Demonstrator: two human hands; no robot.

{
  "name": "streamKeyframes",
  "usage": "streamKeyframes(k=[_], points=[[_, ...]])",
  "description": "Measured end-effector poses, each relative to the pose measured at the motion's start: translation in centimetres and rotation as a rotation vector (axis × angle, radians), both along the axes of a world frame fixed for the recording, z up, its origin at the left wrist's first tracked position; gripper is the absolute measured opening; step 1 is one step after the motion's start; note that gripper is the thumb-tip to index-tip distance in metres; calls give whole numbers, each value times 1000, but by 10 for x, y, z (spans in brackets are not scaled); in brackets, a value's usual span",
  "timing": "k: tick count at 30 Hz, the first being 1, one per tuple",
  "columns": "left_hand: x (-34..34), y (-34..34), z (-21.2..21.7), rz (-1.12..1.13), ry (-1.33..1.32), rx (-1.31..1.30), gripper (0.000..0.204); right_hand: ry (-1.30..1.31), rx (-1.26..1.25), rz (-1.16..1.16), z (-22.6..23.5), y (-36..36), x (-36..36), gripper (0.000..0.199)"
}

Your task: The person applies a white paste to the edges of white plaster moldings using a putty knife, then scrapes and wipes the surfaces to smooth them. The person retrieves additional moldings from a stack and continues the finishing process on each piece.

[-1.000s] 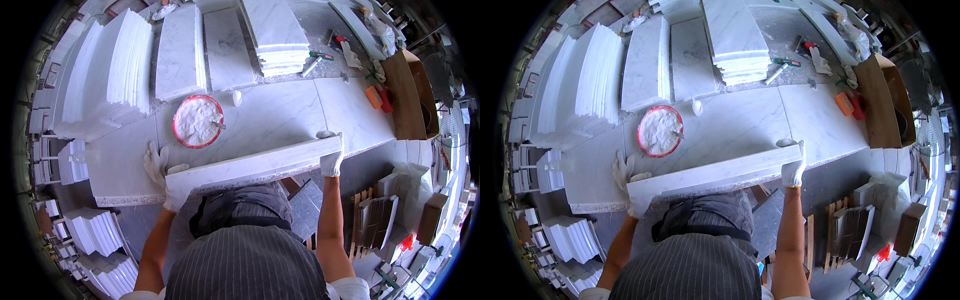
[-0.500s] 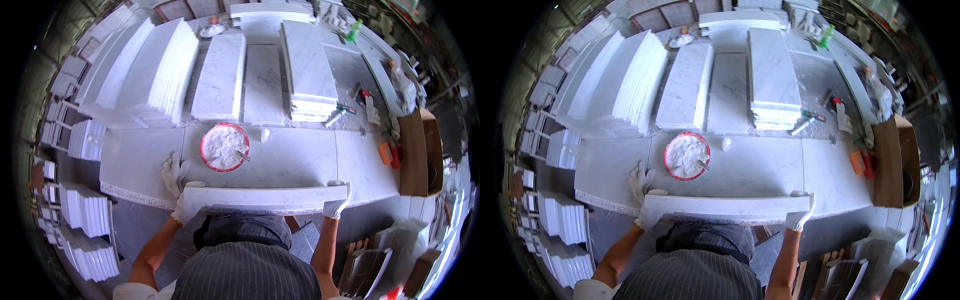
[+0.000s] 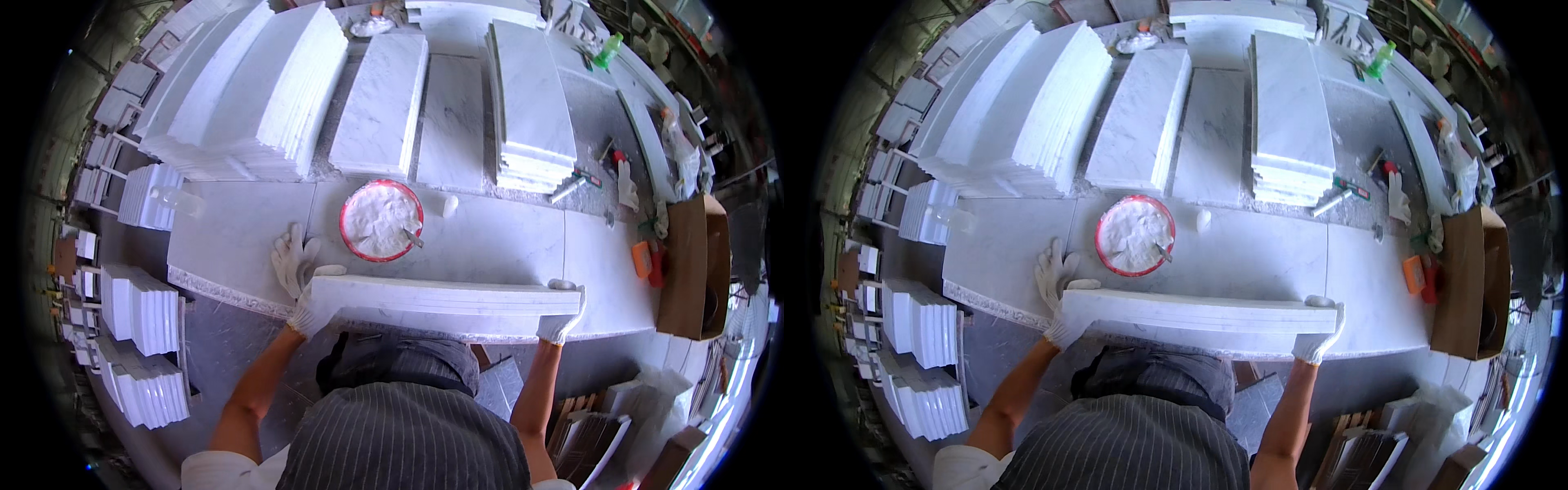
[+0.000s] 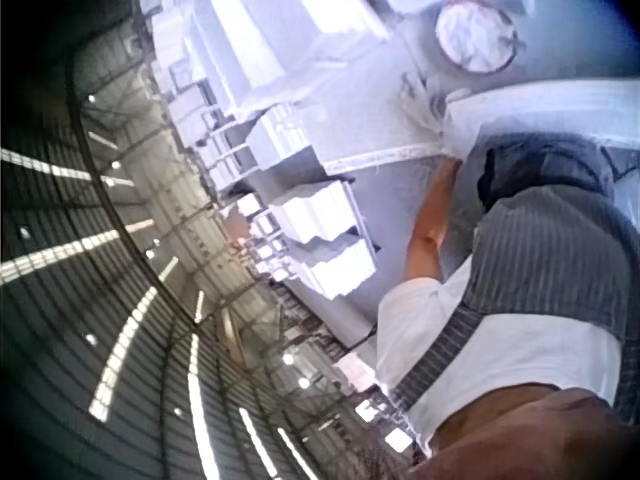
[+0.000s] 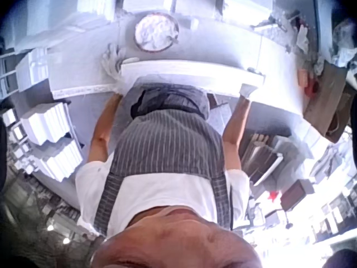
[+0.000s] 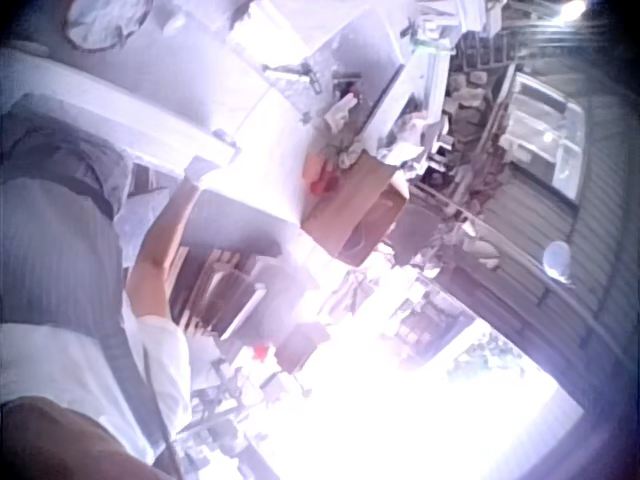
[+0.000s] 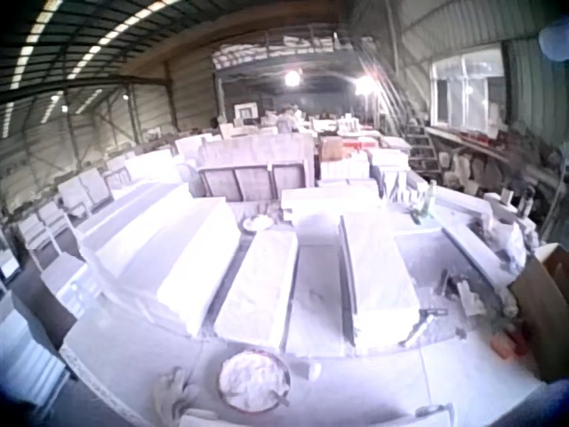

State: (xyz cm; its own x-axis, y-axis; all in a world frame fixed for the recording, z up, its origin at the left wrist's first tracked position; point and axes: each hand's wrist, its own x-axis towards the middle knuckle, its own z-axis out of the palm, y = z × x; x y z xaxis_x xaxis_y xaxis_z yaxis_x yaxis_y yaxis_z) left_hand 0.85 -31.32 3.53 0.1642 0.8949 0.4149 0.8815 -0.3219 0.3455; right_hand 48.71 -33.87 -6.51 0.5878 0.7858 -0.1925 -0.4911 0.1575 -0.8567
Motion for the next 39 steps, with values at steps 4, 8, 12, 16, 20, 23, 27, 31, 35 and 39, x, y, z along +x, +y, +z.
streamKeyframes(k=[4,8,12,16,20,23,27,31,35,39], points=[[-32,-24,-60,-26,-666,-557,45,30,-74,21,1,1,0,50],[-22,-3,-45,12,-121,-205,51,84,20,127,6,2,12,51],[-6,1,-20,12,236,-20,59,66,-2,154,10,3,9,53],[-14,-1,-26,3,206,-45,65,87,48,90,-19,7,8,50],[-16,-9,-26,-34,161,-102,64,117,55,20,-22,12,1,48],[-31,-11,-44,-3,119,-150,65,132,44,-59,-31,17,0,47],[-33,-9,-48,-23,80,-182,63,190,19,-230,-65,29,15,44],[-36,-9,-49,-39,45,-214,62,251,17,-285,-68,32,14,40],[-40,-10,-52,-38,-26,-262,60,250,9,-369,-38,32,-4,37],[-43,-10,-59,-39,-229,-419,59,278,30,-331,-36,30,-2,37]])
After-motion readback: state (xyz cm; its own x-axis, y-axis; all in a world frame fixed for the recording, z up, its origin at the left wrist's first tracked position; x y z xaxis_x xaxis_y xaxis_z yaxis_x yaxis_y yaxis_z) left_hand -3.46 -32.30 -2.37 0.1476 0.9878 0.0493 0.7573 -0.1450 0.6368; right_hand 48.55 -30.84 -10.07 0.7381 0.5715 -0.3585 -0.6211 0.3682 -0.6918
